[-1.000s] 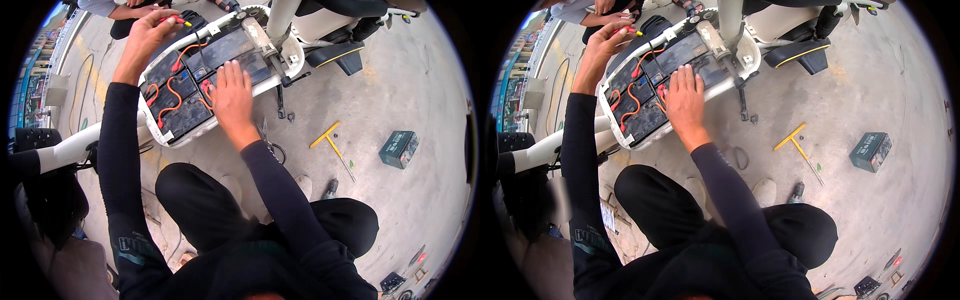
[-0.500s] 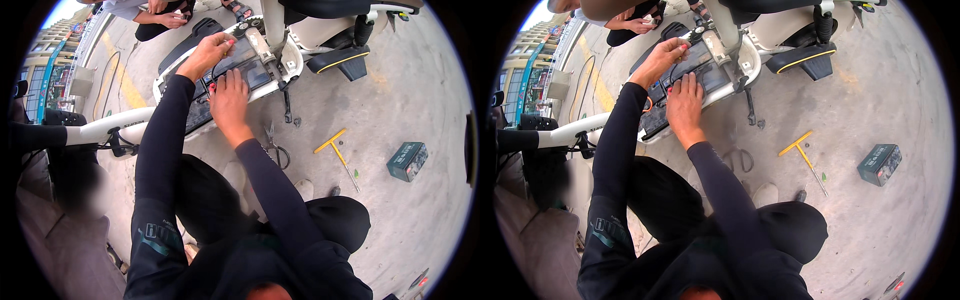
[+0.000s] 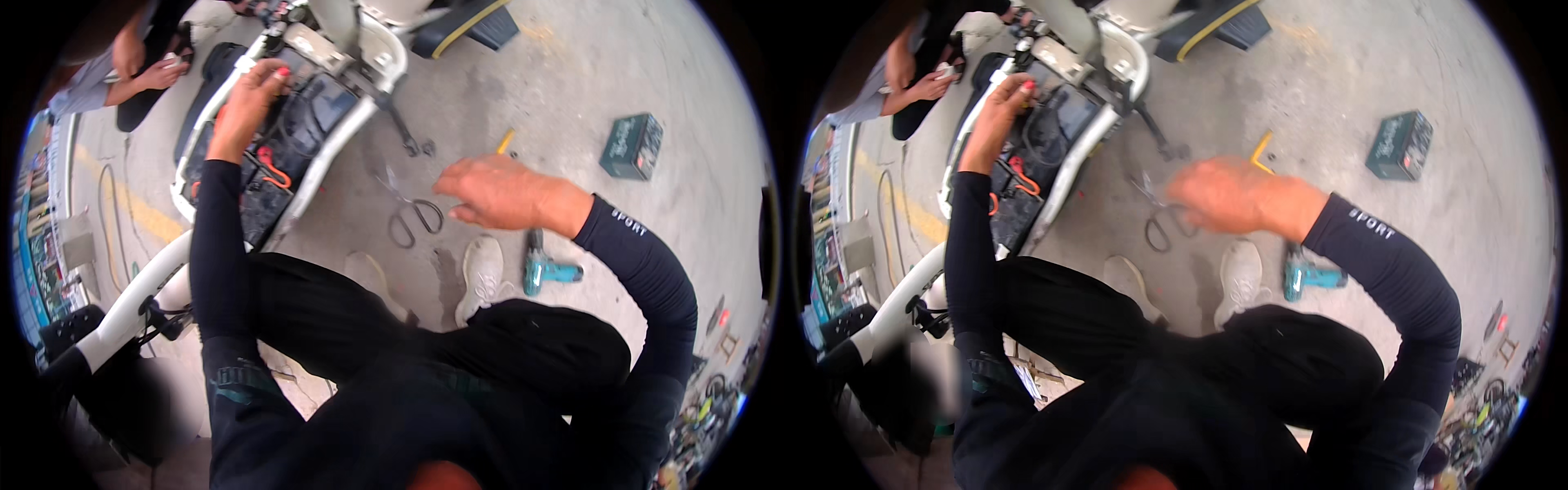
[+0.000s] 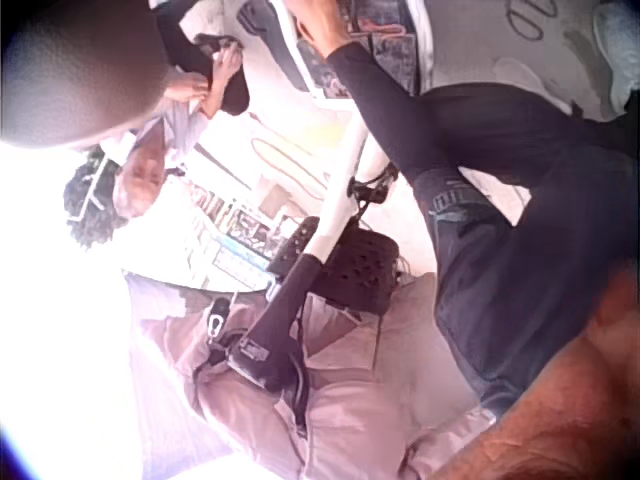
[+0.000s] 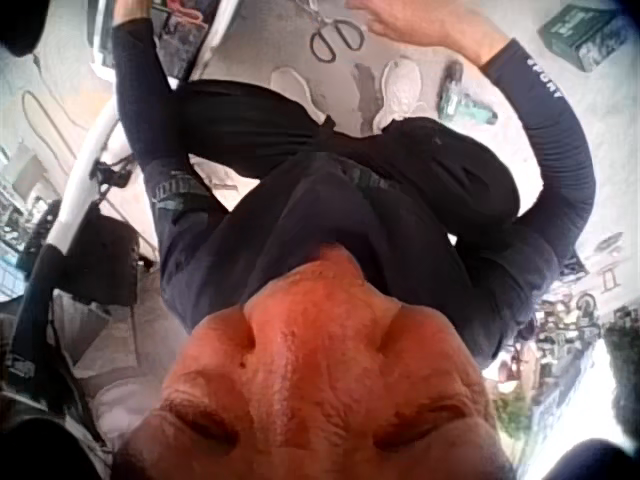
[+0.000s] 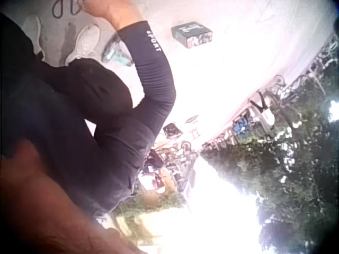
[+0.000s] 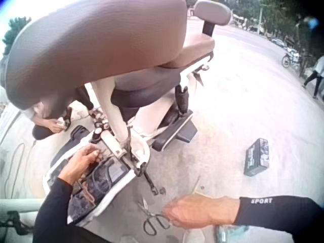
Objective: The person kneels on the ground and works on the battery compartment of a white electric scooter. They connect orange wires to the battery terminals and use a cordless drill to tighten screws on the battery casing and terminals.
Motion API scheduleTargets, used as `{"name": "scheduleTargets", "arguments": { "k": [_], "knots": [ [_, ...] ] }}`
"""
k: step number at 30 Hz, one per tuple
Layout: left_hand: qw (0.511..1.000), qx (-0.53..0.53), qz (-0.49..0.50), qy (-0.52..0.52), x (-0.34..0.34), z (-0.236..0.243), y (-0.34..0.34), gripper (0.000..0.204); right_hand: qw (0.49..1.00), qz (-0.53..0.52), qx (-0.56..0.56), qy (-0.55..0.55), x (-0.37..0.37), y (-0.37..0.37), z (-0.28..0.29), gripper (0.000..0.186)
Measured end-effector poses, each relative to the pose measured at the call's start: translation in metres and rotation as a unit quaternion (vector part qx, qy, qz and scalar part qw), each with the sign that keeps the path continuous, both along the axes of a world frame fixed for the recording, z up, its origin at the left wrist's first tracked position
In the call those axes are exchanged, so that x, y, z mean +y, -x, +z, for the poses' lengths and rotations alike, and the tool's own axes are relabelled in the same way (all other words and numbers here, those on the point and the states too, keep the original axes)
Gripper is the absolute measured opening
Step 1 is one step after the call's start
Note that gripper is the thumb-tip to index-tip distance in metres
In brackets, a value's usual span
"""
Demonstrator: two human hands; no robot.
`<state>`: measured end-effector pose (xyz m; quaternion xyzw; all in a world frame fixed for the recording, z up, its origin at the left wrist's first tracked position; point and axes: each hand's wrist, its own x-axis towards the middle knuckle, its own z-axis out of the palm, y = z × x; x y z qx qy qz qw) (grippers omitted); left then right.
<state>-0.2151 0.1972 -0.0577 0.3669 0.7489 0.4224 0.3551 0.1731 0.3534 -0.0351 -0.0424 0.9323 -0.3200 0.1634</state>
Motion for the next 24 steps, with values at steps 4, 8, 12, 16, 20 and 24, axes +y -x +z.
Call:
{"name": "scheduleTargets", "arguments": {
  "k": [4,8,12,16,20,24],
  "knots": [
    [0.999,0.020,0.002,0.035,-0.020,-0.002,0.022,0.027,0.924,-0.329,-0.157,-0.119,0.060,-0.154,-0.068,0.044],
    [0.999,0.013,0.006,0.038,-0.011,-0.015,0.036,0.031,0.788,-0.568,-0.189,-0.143,-0.032,-0.291,-0.185,0.072],
    [0.996,0.025,0.069,0.049,-0.024,-0.012,0.033,0.037,0.868,-0.419,-0.206,-0.170,-0.116,-0.333,-0.209,0.078],
    [0.997,-0.015,0.071,0.038,-0.023,0.007,0.015,0.038,0.862,-0.376,-0.190,-0.281,-0.115,-0.352,-0.251,0.062],
    [0.994,-0.069,0.076,0.029,-0.008,0.016,0.008,0.036,0.873,-0.324,-0.193,-0.309,-0.096,-0.363,-0.300,0.053],
    [0.995,-0.065,0.075,0.025,-0.005,0.017,-0.002,0.038,0.871,-0.342,-0.268,-0.229,-0.054,-0.335,-0.201,0.047]
  ]
}}
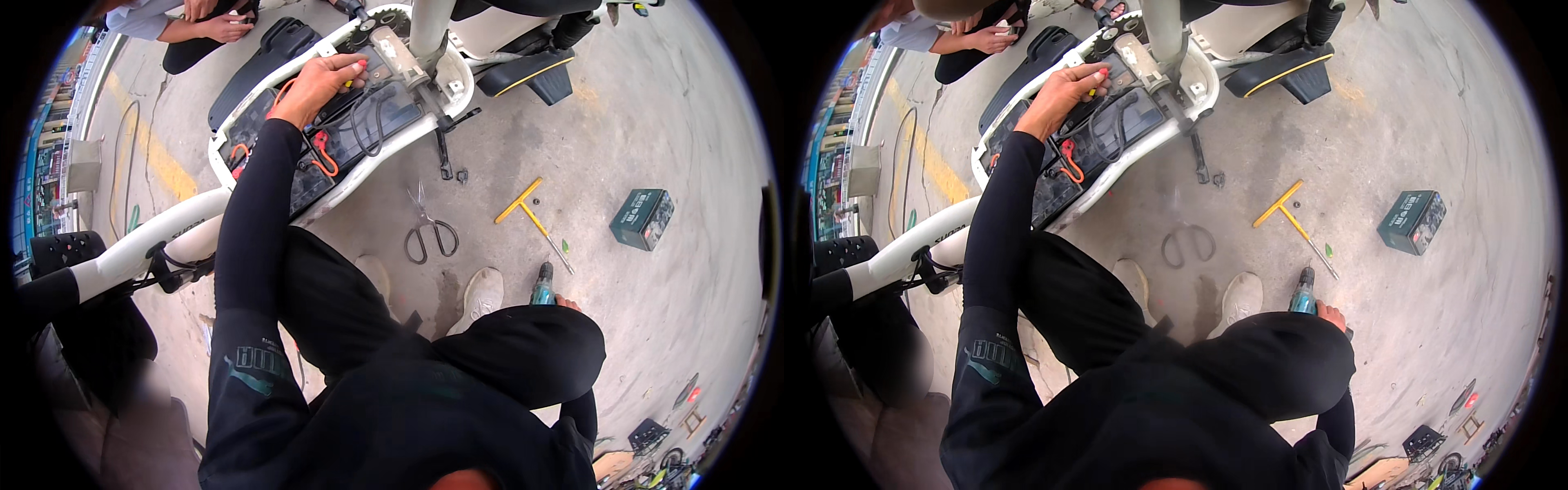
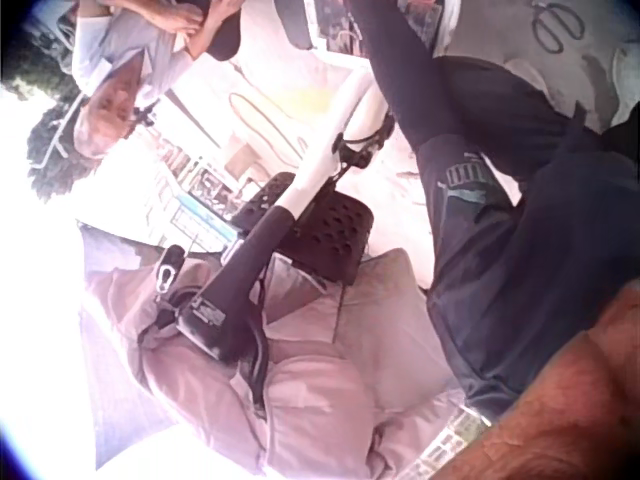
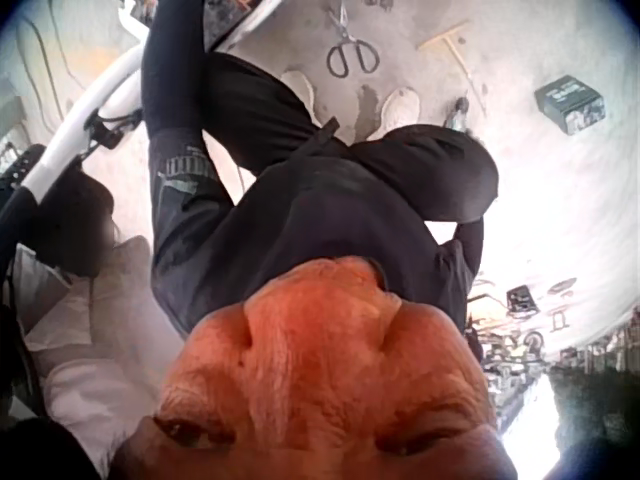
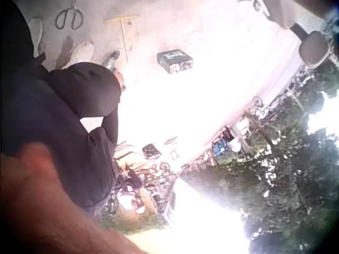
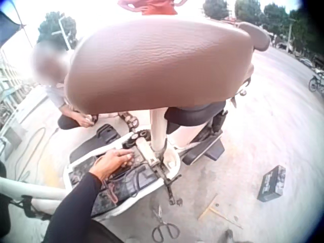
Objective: The person kneels on the ground and works on the battery compartment of a white electric scooter. They connect orange wires to the battery terminals and use a cordless drill to tighten screws on the battery casing and terminals.
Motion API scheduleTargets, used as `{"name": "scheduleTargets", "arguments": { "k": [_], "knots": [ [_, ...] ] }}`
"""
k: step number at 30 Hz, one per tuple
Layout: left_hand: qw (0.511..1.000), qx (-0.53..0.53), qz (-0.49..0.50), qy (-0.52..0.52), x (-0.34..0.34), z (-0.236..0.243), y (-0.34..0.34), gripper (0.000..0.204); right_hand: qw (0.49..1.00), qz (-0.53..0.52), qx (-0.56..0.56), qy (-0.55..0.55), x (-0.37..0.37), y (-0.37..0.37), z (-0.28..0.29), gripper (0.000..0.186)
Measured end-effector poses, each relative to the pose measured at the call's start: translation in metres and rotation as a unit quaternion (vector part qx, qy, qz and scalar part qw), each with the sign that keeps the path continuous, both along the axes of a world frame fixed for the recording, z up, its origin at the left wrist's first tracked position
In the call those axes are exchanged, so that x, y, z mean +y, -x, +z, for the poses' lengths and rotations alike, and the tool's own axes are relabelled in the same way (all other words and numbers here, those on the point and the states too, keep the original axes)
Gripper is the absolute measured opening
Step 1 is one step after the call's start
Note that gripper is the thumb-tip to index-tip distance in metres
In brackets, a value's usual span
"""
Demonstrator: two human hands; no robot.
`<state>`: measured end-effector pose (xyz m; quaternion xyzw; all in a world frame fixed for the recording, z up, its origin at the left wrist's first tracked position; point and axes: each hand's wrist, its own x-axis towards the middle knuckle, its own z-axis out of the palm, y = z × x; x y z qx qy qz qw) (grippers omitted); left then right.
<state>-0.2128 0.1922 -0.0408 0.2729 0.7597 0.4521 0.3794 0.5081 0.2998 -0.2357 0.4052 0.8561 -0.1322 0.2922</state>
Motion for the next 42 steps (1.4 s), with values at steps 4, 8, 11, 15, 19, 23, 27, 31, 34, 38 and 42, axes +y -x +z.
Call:
{"name": "scheduleTargets", "arguments": {
  "k": [4,8,11,15,19,23,27,31,34,38,42],
  "knots": [
    [0.999,0.038,0.000,0.019,-0.014,0.005,-0.002,0.039,0.972,-0.124,0.189,0.069,0.053,0.100,0.156,0.032],
    [0.999,0.030,-0.030,0.013,-0.005,-0.003,0.002,0.040,0.944,0.009,0.303,0.127,0.084,0.178,0.266,0.021],
    [0.999,0.034,-0.036,0.003,-0.005,-0.004,0.005,0.040,0.929,0.138,0.339,0.057,0.068,0.248,0.309,0.029],
    [0.999,0.046,-0.019,-0.006,-0.009,-0.007,0.005,0.041,0.863,-0.067,0.458,0.202,0.011,0.385,0.334,0.029],
    [0.999,0.028,0.002,-0.042,-0.007,-0.012,0.004,0.038,0.842,-0.139,0.443,0.274,0.001,0.453,0.308,0.025],
    [0.998,-0.013,-0.004,-0.056,-0.007,-0.014,0.006,0.035,0.794,-0.192,0.466,0.341,-0.004,0.467,0.299,0.023],
    [0.997,-0.038,-0.012,-0.067,-0.012,-0.013,0.010,0.038,0.787,-0.207,0.477,0.332,-0.014,0.480,0.291,0.025],
    [0.997,-0.037,-0.020,-0.072,-0.016,-0.011,0.009,0.039,0.783,-0.191,0.477,0.351,-0.015,0.486,0.290,0.026],
    [0.997,-0.018,-0.027,-0.069,-0.014,-0.011,0.008,0.040,0.791,-0.193,0.475,0.333,-0.015,0.490,0.291,0.026],
    [0.997,0.013,-0.028,-0.067,-0.013,-0.018,0.012,0.039,0.809,-0.201,0.444,0.328,-0.011,0.495,0.290,0.025],
    [0.997,0.026,-0.033,-0.060,-0.012,-0.020,0.014,0.039,0.789,-0.196,0.475,0.336,-0.010,0.499,0.280,0.025]
  ]
}}
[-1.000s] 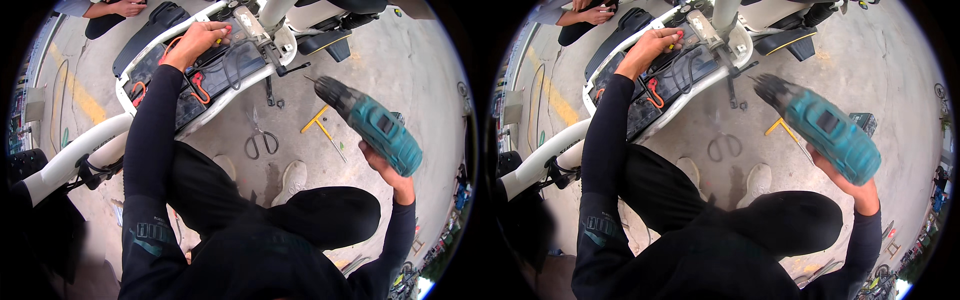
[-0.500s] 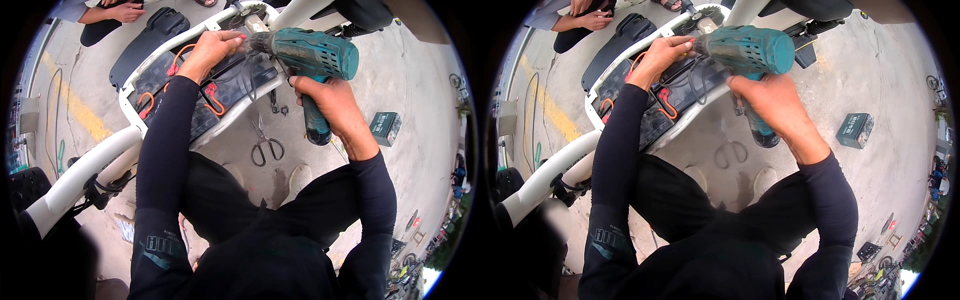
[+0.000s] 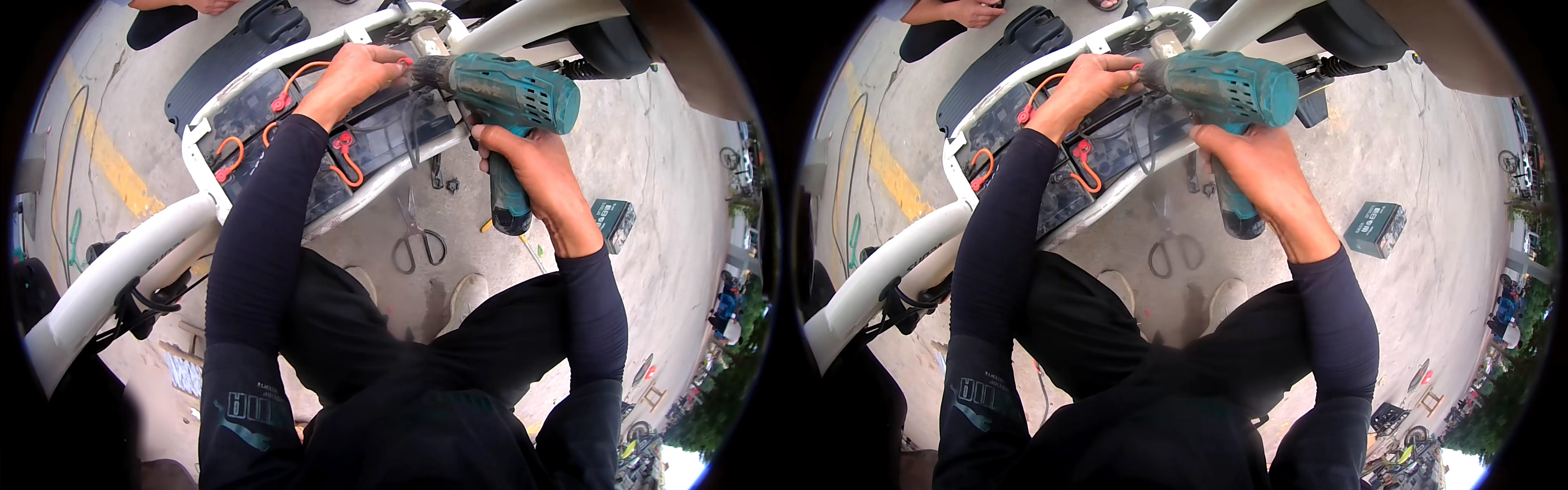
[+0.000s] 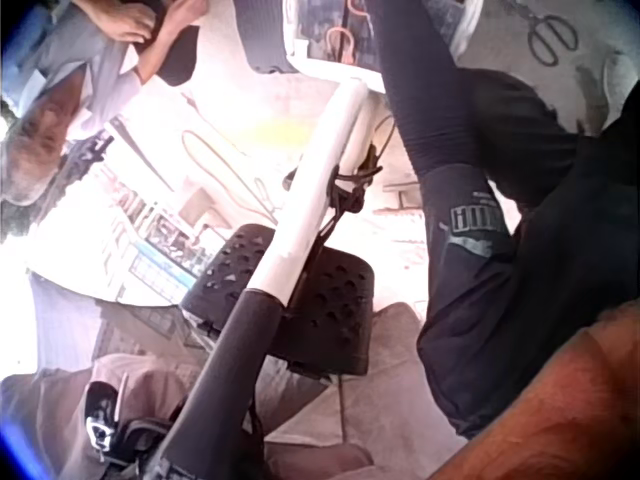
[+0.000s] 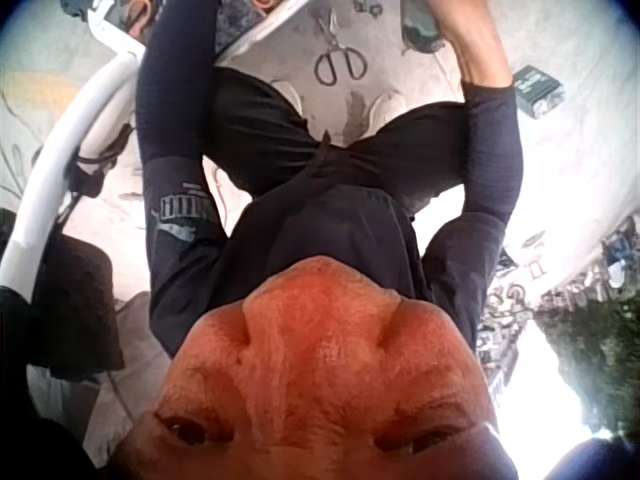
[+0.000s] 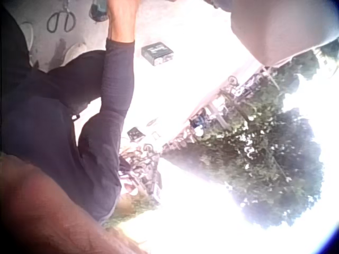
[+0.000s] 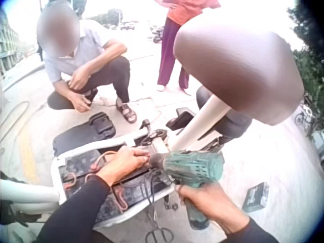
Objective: The person kneels on the ground and works on the battery compartment of a white electric scooter. They connect orange wires to the battery terminals and use a cordless drill to tighten screws on the battery casing and terminals.
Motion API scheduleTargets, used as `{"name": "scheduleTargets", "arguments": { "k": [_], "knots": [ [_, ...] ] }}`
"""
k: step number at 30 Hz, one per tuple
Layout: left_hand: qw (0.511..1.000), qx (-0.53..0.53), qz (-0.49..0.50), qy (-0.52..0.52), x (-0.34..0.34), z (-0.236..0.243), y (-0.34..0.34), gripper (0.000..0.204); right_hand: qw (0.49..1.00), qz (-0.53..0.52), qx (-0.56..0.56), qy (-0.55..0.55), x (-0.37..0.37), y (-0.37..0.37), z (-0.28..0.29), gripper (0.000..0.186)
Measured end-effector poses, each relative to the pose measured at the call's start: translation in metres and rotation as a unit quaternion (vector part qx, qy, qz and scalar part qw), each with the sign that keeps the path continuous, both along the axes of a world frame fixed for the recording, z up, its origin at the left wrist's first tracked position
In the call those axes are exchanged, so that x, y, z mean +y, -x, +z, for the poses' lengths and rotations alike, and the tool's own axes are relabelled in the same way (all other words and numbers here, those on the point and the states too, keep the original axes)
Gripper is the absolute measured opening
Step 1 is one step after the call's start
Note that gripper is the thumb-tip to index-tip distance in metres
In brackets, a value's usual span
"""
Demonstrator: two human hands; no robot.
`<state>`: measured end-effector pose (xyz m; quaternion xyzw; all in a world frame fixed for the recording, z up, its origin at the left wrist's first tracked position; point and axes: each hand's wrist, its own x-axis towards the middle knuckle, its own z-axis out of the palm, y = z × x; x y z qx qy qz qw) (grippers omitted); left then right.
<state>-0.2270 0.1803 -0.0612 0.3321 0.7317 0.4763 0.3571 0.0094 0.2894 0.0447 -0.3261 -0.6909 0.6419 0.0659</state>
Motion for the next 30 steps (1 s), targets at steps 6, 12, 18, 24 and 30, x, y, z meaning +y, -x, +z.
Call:
{"name": "scheduleTargets", "arguments": {
  "k": [6,12,18,24,30],
  "knots": [
    [1.000,-0.012,0.009,0.018,0.001,0.003,-0.001,0.039,1.000,0.005,0.018,0.018,0.009,0.005,-0.004,0.025],
    [1.000,-0.010,0.000,0.022,0.001,0.003,0.000,0.039,1.000,0.006,-0.013,0.025,0.015,0.005,-0.005,0.024],
    [1.000,-0.003,-0.007,0.021,0.002,0.002,0.001,0.039,0.996,-0.023,-0.015,0.085,0.016,0.006,-0.005,0.023],
    [1.000,-0.012,-0.010,0.018,0.001,-0.001,0.003,0.040,0.979,-0.063,-0.033,0.189,0.022,0.008,-0.008,0.026],
    [1.000,-0.018,-0.022,0.012,0.000,-0.001,0.004,0.040,0.961,-0.092,-0.042,0.256,0.027,0.007,-0.015,0.025]
  ]
}}
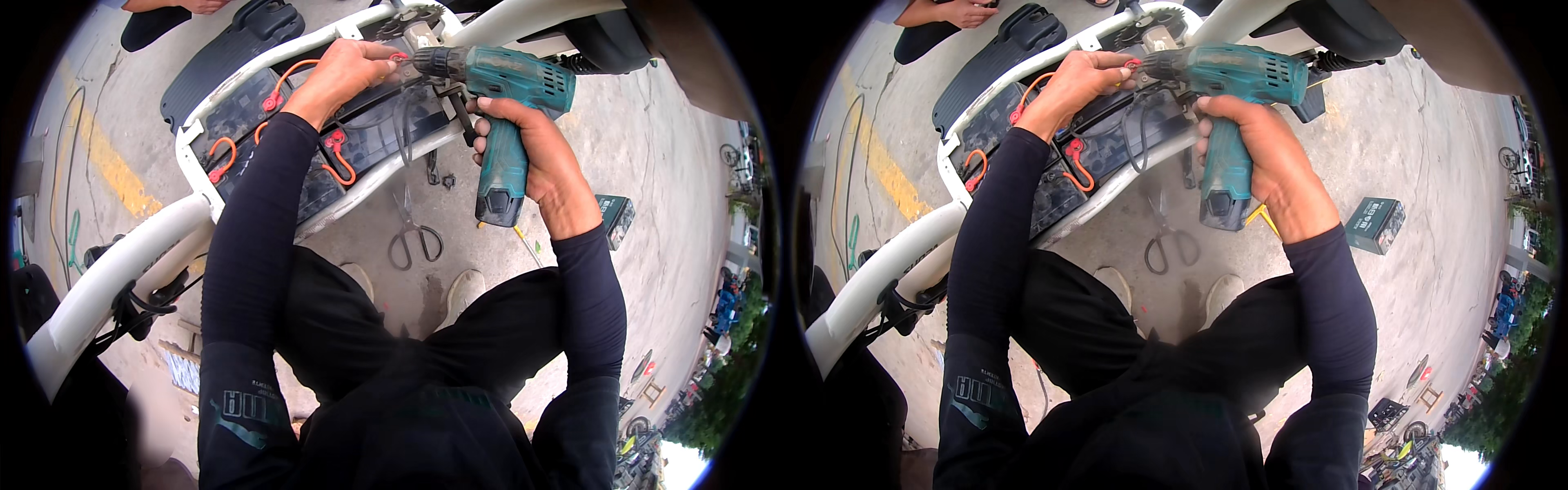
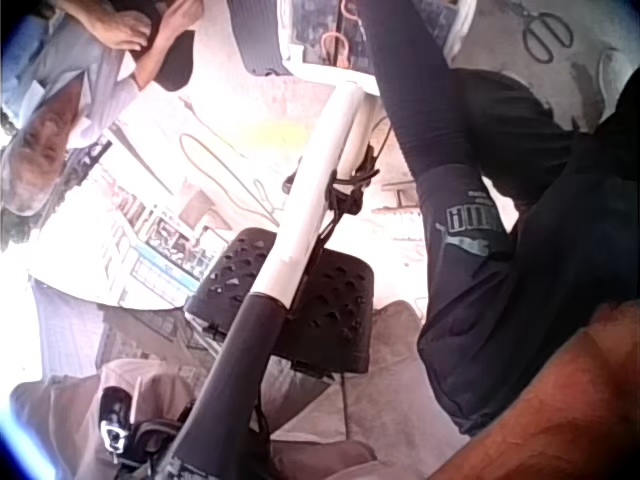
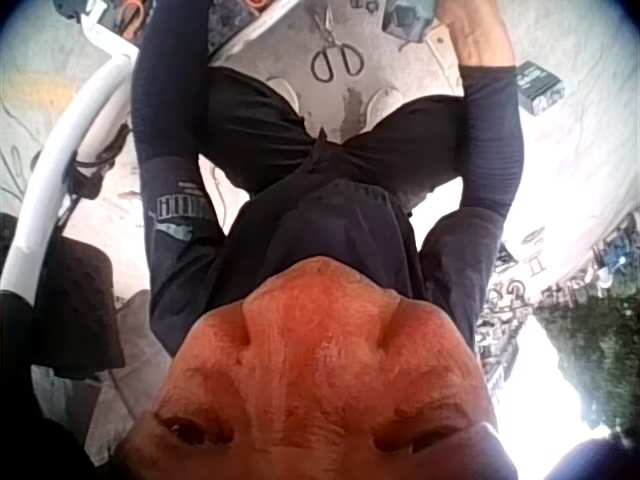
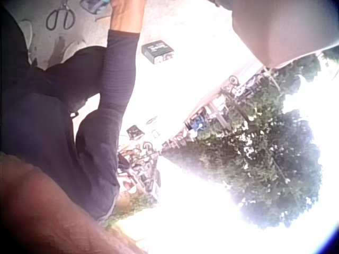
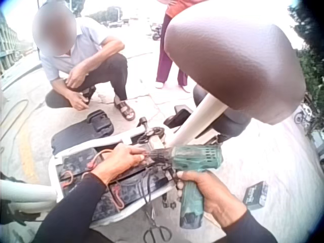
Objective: The person kneels on the ground and works on the battery compartment of a white electric scooter. They connect orange wires to the battery terminals and use a cordless drill to tighten screws on the battery casing and terminals.
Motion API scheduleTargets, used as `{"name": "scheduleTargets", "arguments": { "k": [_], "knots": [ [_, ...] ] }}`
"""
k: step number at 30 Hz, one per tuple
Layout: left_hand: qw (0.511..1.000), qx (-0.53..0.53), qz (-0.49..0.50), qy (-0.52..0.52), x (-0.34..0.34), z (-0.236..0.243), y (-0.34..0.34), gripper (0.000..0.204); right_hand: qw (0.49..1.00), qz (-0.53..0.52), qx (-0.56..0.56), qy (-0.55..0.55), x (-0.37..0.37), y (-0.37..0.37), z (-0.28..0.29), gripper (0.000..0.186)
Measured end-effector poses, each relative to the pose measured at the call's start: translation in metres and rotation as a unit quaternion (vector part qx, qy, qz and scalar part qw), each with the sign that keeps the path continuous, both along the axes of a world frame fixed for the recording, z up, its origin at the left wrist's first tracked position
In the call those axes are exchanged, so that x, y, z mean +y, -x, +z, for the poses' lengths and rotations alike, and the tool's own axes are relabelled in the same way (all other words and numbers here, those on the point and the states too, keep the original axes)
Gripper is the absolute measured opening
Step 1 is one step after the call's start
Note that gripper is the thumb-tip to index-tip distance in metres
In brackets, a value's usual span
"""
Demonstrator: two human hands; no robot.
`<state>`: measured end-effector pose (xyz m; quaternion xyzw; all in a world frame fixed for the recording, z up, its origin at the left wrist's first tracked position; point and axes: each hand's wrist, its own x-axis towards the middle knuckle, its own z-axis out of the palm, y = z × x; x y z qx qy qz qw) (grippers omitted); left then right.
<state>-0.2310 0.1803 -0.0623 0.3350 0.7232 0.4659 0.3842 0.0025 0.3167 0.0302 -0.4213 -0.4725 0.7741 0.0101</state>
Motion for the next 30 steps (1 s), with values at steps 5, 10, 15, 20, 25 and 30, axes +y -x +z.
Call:
{"name": "scheduleTargets", "arguments": {
  "k": [5,10,15,20,25,30],
  "knots": [
    [1.000,-0.028,-0.002,-0.009,-0.001,0.000,0.001,0.041,1.000,0.002,0.014,-0.011,0.000,0.000,-0.001,0.022],
    [0.999,-0.043,-0.004,-0.006,-0.002,0.003,0.003,0.041,0.953,0.090,0.048,-0.284,-0.002,0.001,-0.002,0.026],
    [1.000,0.009,-0.006,0.011,0.001,0.006,0.001,0.041,0.806,0.158,0.088,-0.564,0.003,0.001,-0.009,0.028],
    [0.999,0.034,-0.010,0.020,0.002,0.010,-0.001,0.039,0.696,0.278,0.034,-0.661,0.022,0.019,0.020,0.035],
    [0.990,0.130,-0.033,0.050,0.005,0.012,-0.004,0.040,0.703,0.388,-0.031,-0.595,0.040,0.071,0.056,0.034],
    [0.975,0.212,0.050,0.033,0.006,-0.002,-0.010,0.037,0.684,0.390,-0.020,-0.615,0.026,0.074,0.090,0.038]
  ]
}}
